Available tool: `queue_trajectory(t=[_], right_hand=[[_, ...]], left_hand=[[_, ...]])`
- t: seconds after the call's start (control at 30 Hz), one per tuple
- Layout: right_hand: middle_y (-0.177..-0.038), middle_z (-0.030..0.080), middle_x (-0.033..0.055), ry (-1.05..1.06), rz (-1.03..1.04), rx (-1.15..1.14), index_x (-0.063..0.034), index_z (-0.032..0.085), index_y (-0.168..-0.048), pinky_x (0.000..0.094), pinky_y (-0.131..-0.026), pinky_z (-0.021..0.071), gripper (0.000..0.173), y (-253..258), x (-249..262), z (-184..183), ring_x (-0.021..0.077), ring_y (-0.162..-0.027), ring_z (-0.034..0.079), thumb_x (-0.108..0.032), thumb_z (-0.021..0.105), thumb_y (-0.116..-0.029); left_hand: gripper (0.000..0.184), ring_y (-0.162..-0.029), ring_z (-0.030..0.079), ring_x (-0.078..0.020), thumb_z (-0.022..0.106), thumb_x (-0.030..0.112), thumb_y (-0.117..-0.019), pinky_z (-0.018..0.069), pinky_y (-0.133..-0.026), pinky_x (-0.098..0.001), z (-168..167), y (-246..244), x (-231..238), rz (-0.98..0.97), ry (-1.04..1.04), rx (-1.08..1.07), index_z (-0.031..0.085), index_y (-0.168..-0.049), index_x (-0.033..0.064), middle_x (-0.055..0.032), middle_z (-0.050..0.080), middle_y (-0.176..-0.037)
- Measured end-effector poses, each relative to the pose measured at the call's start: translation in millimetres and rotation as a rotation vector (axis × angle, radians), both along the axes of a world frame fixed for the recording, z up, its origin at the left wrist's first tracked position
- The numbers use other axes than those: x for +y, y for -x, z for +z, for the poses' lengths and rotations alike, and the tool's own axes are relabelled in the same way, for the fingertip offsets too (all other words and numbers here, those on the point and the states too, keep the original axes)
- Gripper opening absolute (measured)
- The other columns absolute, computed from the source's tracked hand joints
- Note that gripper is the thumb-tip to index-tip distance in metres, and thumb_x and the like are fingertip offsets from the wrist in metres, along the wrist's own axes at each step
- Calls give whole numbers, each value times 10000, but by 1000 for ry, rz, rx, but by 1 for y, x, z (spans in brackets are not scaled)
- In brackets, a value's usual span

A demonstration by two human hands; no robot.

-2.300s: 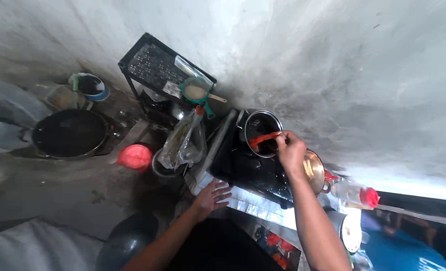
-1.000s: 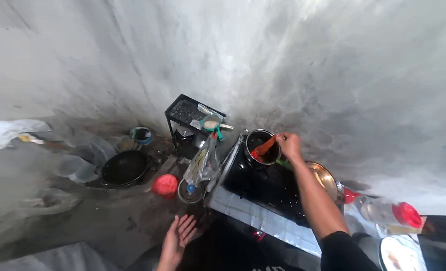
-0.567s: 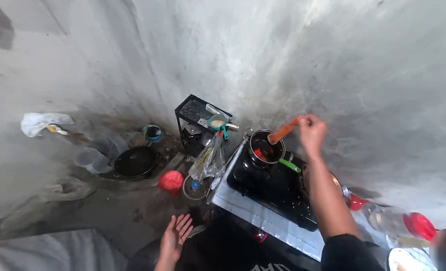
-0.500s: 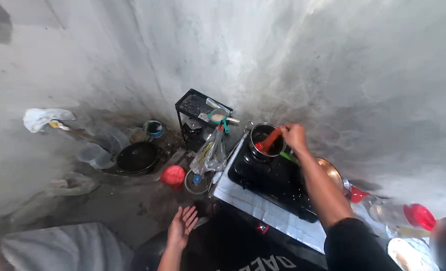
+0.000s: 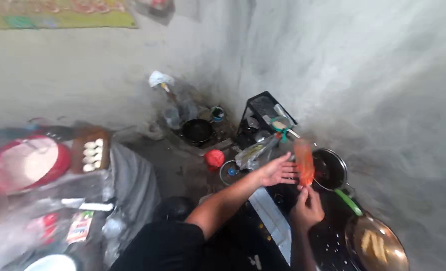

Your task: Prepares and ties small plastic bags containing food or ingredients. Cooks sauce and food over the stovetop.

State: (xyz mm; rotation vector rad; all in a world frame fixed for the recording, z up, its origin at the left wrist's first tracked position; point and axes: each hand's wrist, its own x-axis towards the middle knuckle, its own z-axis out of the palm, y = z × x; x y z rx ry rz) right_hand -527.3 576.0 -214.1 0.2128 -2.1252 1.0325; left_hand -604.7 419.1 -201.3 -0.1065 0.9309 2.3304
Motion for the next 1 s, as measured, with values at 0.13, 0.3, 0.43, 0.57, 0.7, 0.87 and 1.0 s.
queue_trajectory(t=[0.13,0.3,0.43,0.57,0.7,0.87,1.0], right_hand=[[-905,742,95,63,242,-325,66,726,-1066,205,-654,590,234,-23,-46,-57,55,-703,678,-114,588,-1007],[-1150,754,77,-46,560,-815,-27,580,-1432,343,-746,652,446,29,-113,-87,146,-847,748,-182,627,-1016],[-1111,767,96,-299,637,-964,-67,715,-1275,419,-866,626,301,106,-196,-93,186,-924,749,-217,623,-1030],[-1121,757,96,-410,742,-1172,-53,704,-1277,411,-902,619,305,192,-315,-131,191,-969,740,-213,599,-1039],[-1152,754,111,-580,738,-1306,-88,715,-1277,468,-969,581,344,291,-484,-157,227,-1047,729,-315,588,-1053],[-1125,747,101,-804,901,-1047,-79,755,-1169,439,-956,587,370,414,-701,-190,211,-1021,724,-325,492,-1084],[-1294,682,142,-1075,849,-1095,-120,572,-1442,518,-1013,540,430,489,-848,-228,294,-1144,684,-357,484,-1095]], left_hand=[[395,-1020,694,-209,431,283,-1110,578,-899,-398,-26,4,-59,211,160,-52,527,-1387,18,-127,692,-1163],[297,-963,712,-199,614,258,-1041,594,-897,-420,-71,3,-192,564,720,84,692,-1208,25,-120,733,-1079],[271,-903,728,-180,729,263,-969,611,-864,-407,-104,28,-319,837,979,24,718,-1120,39,-96,747,-996],[341,-918,712,-154,758,279,-938,608,-865,-365,-163,74,-453,941,1110,-33,686,-1156,27,-91,727,-1034],[420,-951,732,-156,703,329,-975,615,-887,-380,-236,136,-582,922,1073,-140,646,-1285,51,-84,744,-1079],[435,-1071,714,-229,708,286,-972,567,-997,-437,-363,208,-685,870,1099,-343,627,-1302,15,-144,732,-1141],[433,-1088,699,-326,679,313,-990,541,-990,-550,-452,264,-736,719,1113,-494,618,-1346,75,-175,718,-1158]])
